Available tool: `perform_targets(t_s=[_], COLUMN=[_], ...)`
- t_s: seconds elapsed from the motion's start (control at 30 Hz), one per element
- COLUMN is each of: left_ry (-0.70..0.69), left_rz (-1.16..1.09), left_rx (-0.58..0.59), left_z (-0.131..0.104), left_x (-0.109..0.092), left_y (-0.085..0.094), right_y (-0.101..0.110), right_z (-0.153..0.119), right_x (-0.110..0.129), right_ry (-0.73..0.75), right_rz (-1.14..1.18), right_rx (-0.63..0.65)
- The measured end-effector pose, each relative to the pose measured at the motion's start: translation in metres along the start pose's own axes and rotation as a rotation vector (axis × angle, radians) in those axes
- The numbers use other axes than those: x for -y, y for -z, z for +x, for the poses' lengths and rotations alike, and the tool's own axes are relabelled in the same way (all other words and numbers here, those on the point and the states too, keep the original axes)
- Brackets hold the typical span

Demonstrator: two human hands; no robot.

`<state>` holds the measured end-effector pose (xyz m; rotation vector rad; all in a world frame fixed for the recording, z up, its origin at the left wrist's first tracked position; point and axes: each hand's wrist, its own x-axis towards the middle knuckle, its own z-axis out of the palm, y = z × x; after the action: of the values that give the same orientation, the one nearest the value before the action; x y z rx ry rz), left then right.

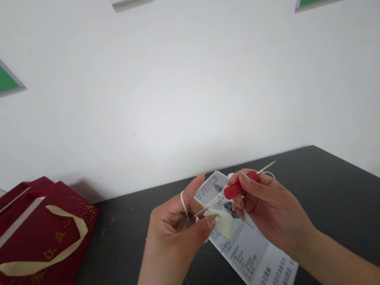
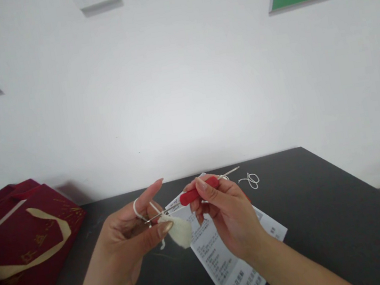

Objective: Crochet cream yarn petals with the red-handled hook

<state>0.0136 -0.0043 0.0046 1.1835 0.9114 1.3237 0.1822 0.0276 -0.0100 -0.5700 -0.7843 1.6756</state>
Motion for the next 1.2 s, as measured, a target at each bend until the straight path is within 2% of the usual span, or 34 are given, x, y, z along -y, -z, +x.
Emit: perform_targets(t_s=[0.2, 0.47, 0.73, 1.1, 1.2], left_ry=[0.007, -0.032, -0.064, -0.141, -0.193], left_rz=[0.013, 0.074, 0.151, 0.221, 0.294], left_rx=[0.026, 0.070, 0.038, -0.012, -0.069], left_z=[-0.003, -0.006, -0.009, -0.007, -0.009], left_x=[-0.002, -0.004, -0.007, -0.007, -0.006], left_y=[0.001, 0.000, 0.000, -0.003, -0.005], right_y=[0.006, 0.010, 0.013, 0.014, 0.010], right_z=[0.004, 0.001, -0.006, -0.029, -0.037], right_x=[0.007, 0.021, 0.029, 0.031, 0.033], right_ry=[0.045, 0.248, 0.491, 0.660, 0.733], right_rz=[-0.102, -0.268, -0.413, -0.739, -0.894], right_rx=[0.105, 0.146, 0.181, 0.249, 0.279])
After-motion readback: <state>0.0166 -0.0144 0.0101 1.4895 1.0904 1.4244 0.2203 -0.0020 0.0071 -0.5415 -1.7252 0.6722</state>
